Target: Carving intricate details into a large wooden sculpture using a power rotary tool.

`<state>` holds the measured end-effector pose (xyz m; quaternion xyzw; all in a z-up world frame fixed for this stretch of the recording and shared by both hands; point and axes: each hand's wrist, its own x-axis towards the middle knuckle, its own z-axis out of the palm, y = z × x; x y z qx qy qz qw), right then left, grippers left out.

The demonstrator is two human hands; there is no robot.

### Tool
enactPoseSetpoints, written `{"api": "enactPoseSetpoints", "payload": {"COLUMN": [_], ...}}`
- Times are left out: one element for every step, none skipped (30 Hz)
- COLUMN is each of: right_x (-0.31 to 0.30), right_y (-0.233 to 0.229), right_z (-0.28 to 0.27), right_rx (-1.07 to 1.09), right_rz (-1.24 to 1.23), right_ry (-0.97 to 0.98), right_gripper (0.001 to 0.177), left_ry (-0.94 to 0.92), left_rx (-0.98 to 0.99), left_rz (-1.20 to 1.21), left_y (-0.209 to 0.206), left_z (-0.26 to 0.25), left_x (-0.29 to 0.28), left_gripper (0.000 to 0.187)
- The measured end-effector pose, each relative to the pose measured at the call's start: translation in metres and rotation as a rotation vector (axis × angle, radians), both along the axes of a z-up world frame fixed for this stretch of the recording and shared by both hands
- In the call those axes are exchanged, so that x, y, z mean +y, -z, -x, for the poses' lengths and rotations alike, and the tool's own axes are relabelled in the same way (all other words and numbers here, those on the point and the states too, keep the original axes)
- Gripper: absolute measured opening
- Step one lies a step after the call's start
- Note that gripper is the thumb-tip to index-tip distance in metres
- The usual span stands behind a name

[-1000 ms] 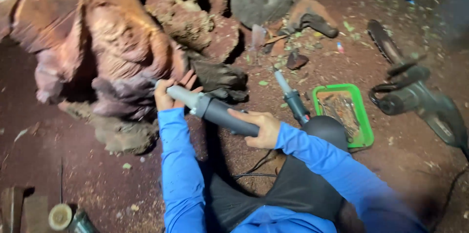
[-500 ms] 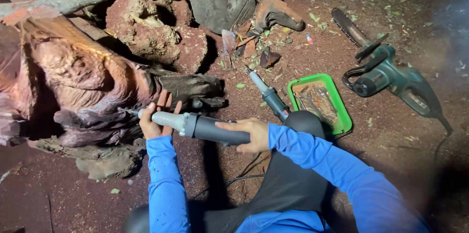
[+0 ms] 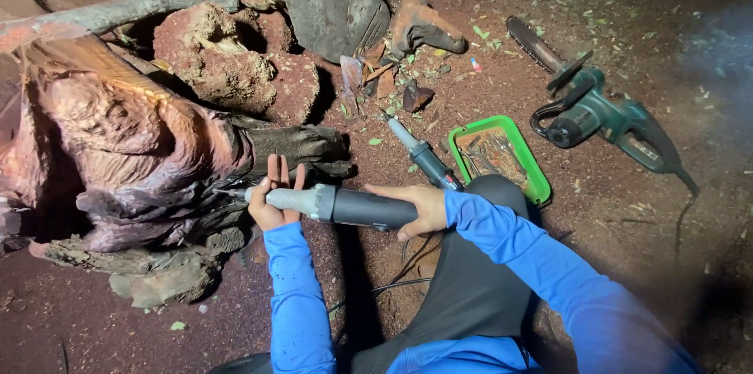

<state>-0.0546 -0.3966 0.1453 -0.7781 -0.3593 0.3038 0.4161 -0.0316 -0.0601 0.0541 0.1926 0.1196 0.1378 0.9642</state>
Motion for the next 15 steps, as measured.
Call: {"api": "enactPoseSetpoints", "payload": {"right_x": [0.001, 0.002, 0.004, 0.004, 0.008, 0.01, 0.014, 0.017, 0.02, 0.023, 0.026, 0.03, 0.034, 0.039, 0.044], "right_y": [0.001, -0.001, -0.001, -0.001, 0.005, 0.011, 0.016, 0.019, 0.022, 0.024, 0.03, 0.035, 0.04, 0.043, 0.045], "right_z": [0.001, 0.002, 0.007, 0.011, 0.015, 0.018, 0.019, 0.024, 0.028, 0.032, 0.034, 0.036, 0.037, 0.037, 0.036], "right_rx": [0.02, 0.017, 0.077, 0.138, 0.146, 0.149, 0.147, 0.15, 0.139, 0.126, 0.127, 0.111, 0.094, 0.093, 0.068], "right_rz": [0.054, 0.056, 0.051, 0.047, 0.047, 0.094, 0.14, 0.138, 0.171, 0.204, 0.207, 0.214, 0.221, 0.225, 0.263], "right_ry": [0.004, 0.007, -0.018, -0.042, -0.042, -0.035, -0.028, -0.027, 0.026, 0.079, 0.077, 0.099, 0.115, 0.107, 0.121], "right_gripper": [0.112, 0.112, 0.113, 0.114, 0.114, 0.115, 0.117, 0.117, 0.117, 0.116, 0.116, 0.115, 0.114, 0.114, 0.117], "left_ry": [0.005, 0.008, 0.015, 0.023, 0.023, 0.033, 0.043, 0.045, 0.043, 0.042, 0.04, 0.035, 0.024, 0.016, 0.017], "left_rx": [-0.038, -0.042, -0.038, -0.035, -0.027, -0.027, -0.032, -0.029, -0.027, -0.025, -0.024, -0.02, -0.016, -0.014, -0.014], "left_rz": [0.002, 0.004, -0.012, -0.028, -0.028, -0.053, -0.079, -0.081, -0.096, -0.112, -0.109, -0.108, -0.106, -0.103, -0.102], "left_y": [0.001, 0.001, 0.002, 0.004, 0.004, 0.004, 0.003, 0.006, 0.009, 0.012, 0.014, 0.017, 0.02, 0.022, 0.023], "left_z": [-0.002, -0.005, -0.003, -0.001, 0.0, 0.002, 0.001, 0.003, 0.004, 0.005, 0.005, 0.005, 0.006, 0.008, 0.008], "left_x": [0.0, -0.003, -0.005, -0.007, -0.009, -0.011, -0.013, -0.011, -0.011, -0.01, -0.009, -0.007, -0.004, -0.002, 0.001], "left_gripper": [0.026, 0.026, 0.023, 0.021, 0.021, 0.019, 0.018, 0.018, 0.018, 0.019, 0.019, 0.017, 0.016, 0.016, 0.016]}}
